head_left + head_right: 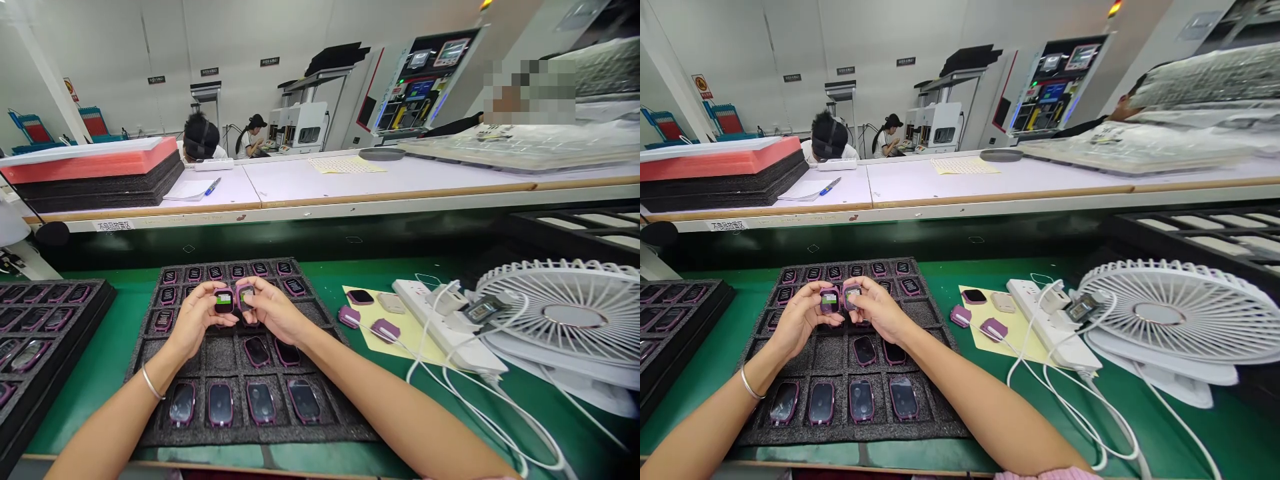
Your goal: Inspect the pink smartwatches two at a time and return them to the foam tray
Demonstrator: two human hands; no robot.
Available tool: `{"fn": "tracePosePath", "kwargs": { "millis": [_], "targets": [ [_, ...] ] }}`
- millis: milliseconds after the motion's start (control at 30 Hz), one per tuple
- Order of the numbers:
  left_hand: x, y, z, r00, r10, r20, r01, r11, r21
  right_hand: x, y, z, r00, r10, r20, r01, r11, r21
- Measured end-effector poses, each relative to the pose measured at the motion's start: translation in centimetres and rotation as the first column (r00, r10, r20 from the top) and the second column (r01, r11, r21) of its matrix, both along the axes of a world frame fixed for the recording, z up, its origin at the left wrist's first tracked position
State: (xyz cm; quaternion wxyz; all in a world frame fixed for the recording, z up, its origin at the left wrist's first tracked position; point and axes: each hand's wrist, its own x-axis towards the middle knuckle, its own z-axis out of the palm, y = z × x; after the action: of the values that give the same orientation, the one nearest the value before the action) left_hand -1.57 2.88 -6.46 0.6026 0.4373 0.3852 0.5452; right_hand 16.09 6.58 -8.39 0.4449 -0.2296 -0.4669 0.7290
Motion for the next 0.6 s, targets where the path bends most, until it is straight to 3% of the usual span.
{"fn": "tracePosePath", "kwargs": {
  "millis": [600],
  "targets": [
    [-0.11, 0.05, -0.41, 0.998, 0.039, -0.05, -0.039, 0.999, 0.016, 0.21, -0.15, 0.1, 1.0, 0.03, -0.003, -0.03, 0.998, 0.056]
  ]
}}
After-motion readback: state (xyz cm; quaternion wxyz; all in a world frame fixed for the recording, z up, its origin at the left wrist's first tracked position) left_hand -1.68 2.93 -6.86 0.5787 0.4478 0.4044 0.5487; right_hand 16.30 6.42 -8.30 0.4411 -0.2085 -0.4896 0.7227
